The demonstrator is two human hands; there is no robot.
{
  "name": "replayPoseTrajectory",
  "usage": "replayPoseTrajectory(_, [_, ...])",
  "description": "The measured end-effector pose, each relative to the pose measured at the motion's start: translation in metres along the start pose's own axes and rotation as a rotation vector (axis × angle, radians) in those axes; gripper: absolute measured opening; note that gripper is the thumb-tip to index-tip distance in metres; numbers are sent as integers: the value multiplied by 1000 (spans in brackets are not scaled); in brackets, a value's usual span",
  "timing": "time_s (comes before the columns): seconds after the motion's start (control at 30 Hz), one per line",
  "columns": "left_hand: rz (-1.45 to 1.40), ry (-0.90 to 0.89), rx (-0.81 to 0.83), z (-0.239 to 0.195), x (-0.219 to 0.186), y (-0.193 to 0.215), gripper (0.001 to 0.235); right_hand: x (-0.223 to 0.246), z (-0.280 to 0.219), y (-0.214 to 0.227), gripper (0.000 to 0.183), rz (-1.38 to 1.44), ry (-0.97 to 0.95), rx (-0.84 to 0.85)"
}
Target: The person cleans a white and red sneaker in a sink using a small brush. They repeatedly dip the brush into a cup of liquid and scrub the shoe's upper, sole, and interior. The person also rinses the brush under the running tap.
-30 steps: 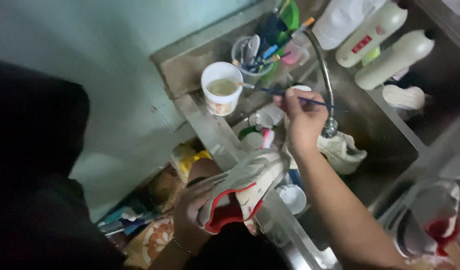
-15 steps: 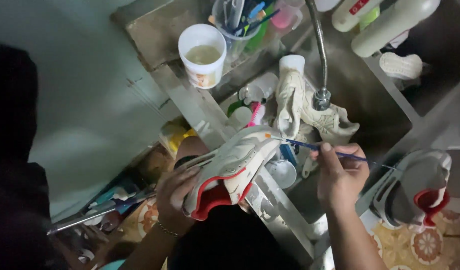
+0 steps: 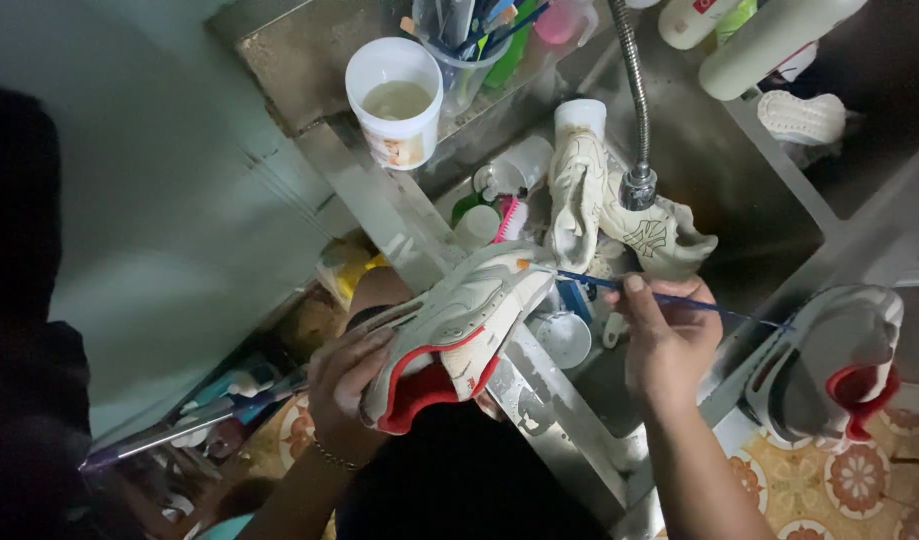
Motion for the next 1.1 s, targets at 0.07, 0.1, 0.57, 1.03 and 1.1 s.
replayPoseTrajectory(0.07, [9,4,-19,3,0,0,77,4,0,2,30,-1,6,-15])
replayPoseTrajectory(0.1, [9,-14,-25,6,-2,1,79,9,0,-1,27,26,28,21])
replayPoseTrajectory(0.57, [4,-44,-29,7,-2,1,74,17,-6,-14,24,7,62,69])
replayPoseTrajectory(1.03, [-67,-104,1,19,-5,3,78,10,-9,-25,28,13,74,46])
replayPoseTrajectory(1.1, [-36,-95,4,17,-6,3,82,8,-9,-20,29,15,63,21])
Point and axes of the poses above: each hand's wrist, its own z-axis towards the middle knuckle, its own y-axis out of the back of the hand, x = y × z, the point moved 8 cm from there along z, towards the middle knuckle, and after that the axes turned 2 degrees about -y, right-handed, at the moved point
